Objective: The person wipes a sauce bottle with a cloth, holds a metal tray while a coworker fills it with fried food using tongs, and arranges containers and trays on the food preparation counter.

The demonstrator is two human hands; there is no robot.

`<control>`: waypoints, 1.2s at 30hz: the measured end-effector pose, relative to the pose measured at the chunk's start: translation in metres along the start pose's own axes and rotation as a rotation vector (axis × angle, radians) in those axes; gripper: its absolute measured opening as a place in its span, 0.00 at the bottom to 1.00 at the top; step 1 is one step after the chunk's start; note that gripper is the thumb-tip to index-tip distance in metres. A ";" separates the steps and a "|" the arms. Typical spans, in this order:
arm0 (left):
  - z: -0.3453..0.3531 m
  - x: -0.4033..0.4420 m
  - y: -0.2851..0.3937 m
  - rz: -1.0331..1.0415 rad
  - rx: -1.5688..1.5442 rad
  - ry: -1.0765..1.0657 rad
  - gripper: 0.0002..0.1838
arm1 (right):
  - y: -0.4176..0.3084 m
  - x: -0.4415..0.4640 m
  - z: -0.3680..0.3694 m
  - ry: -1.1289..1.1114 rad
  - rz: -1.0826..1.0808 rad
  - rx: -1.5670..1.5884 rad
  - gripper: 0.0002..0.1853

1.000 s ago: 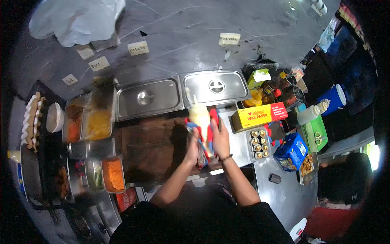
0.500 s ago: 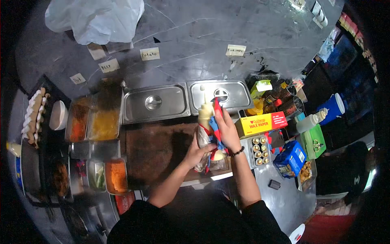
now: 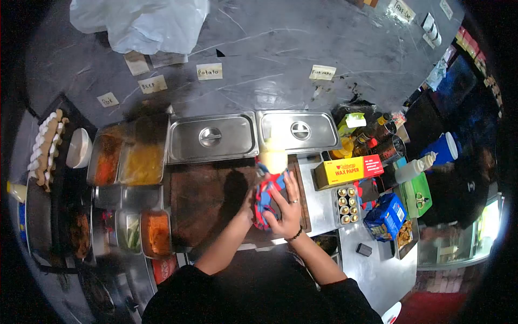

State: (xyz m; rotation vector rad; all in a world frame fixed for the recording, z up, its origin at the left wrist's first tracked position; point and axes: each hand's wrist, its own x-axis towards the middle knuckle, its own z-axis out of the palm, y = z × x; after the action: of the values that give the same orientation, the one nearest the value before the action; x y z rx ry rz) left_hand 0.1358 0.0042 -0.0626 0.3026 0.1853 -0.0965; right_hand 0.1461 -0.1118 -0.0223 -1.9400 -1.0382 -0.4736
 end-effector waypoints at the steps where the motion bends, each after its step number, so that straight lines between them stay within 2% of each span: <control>1: 0.012 -0.004 0.001 -0.008 -0.005 0.001 0.30 | 0.010 -0.005 0.004 -0.002 0.007 -0.006 0.26; 3: 0.037 -0.008 0.002 -0.181 -0.044 -0.184 0.26 | 0.025 0.000 0.007 0.385 -0.356 -0.075 0.21; 4: 0.033 -0.001 -0.003 -0.060 0.001 -0.067 0.21 | 0.018 0.010 0.006 0.476 -0.296 -0.120 0.18; 5: 0.036 -0.001 -0.002 -0.055 0.006 -0.069 0.21 | 0.018 0.015 0.009 0.480 -0.301 -0.116 0.18; 7: 0.055 -0.012 0.004 0.108 0.295 0.141 0.17 | 0.017 0.019 0.014 0.661 -0.178 -0.068 0.17; 9: 0.072 -0.015 0.004 0.119 0.294 0.168 0.16 | 0.008 0.027 0.008 0.667 -0.126 0.014 0.14; 11: 0.064 -0.013 -0.003 0.205 0.306 0.167 0.19 | -0.001 0.026 0.006 0.801 0.366 0.397 0.15; 12: 0.049 -0.010 -0.006 0.177 0.264 0.079 0.23 | 0.000 0.031 -0.003 0.826 0.487 0.424 0.16; 13: 0.036 -0.010 -0.001 -0.037 0.161 -0.007 0.27 | 0.000 0.036 -0.013 0.850 0.609 0.456 0.17; 14: 0.024 -0.018 0.004 -0.127 0.127 -0.147 0.31 | 0.001 0.041 -0.022 0.873 0.727 0.492 0.19; 15: 0.017 -0.024 0.009 -0.213 0.094 -0.289 0.35 | 0.010 0.047 -0.038 0.856 0.856 1.104 0.19; 16: 0.042 -0.041 0.019 -0.142 0.188 -0.278 0.41 | 0.022 0.054 -0.050 0.857 0.852 1.105 0.19; 17: 0.043 -0.049 0.022 -0.250 0.174 -0.265 0.42 | 0.035 0.059 -0.060 0.603 0.752 1.475 0.18; 19: 0.048 -0.061 0.021 -0.278 0.173 -0.286 0.43 | 0.060 0.051 -0.071 0.320 0.619 1.815 0.18; 20: 0.044 -0.061 0.020 -0.279 0.175 -0.292 0.43 | 0.081 0.042 -0.069 0.292 0.464 1.015 0.18; 22: 0.029 -0.058 0.015 -0.401 0.139 -0.406 0.42 | 0.072 0.042 -0.069 0.136 0.509 0.746 0.23; 24: 0.024 -0.060 0.011 -0.452 0.198 -0.407 0.41 | -0.031 0.094 -0.069 -0.157 0.410 0.873 0.34; 25: 0.020 -0.059 0.010 -0.500 0.257 -0.412 0.41 | -0.025 0.092 -0.062 -0.228 0.377 0.789 0.32; 27: 0.015 -0.059 0.006 -0.436 0.335 -0.411 0.38 | -0.010 0.089 -0.053 -0.236 0.571 0.888 0.28; 29: 0.027 -0.065 0.005 -0.226 0.519 -0.225 0.32 | 0.002 0.084 -0.047 -0.252 0.753 0.918 0.23; 31: 0.025 -0.060 0.004 -0.200 0.557 -0.239 0.32 | 0.005 0.078 -0.039 -0.239 0.757 0.882 0.21; 33: 0.031 -0.060 0.001 -0.096 0.606 -0.188 0.33 | 0.004 0.074 -0.037 -0.217 0.677 0.681 0.20; 34: 0.023 -0.053 -0.004 -0.116 0.670 -0.193 0.37 | 0.010 0.072 -0.034 -0.238 0.727 0.659 0.17; 36: 0.012 -0.044 -0.019 0.051 0.826 -0.103 0.40 | 0.015 0.073 -0.030 -0.214 0.782 0.643 0.13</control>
State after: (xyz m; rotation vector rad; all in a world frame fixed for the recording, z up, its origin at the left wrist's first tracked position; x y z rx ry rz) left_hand 0.0928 -0.0148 -0.0487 1.1229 0.0252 -0.1352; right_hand 0.2029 -0.1056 0.0350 -1.6378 -0.3951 0.4637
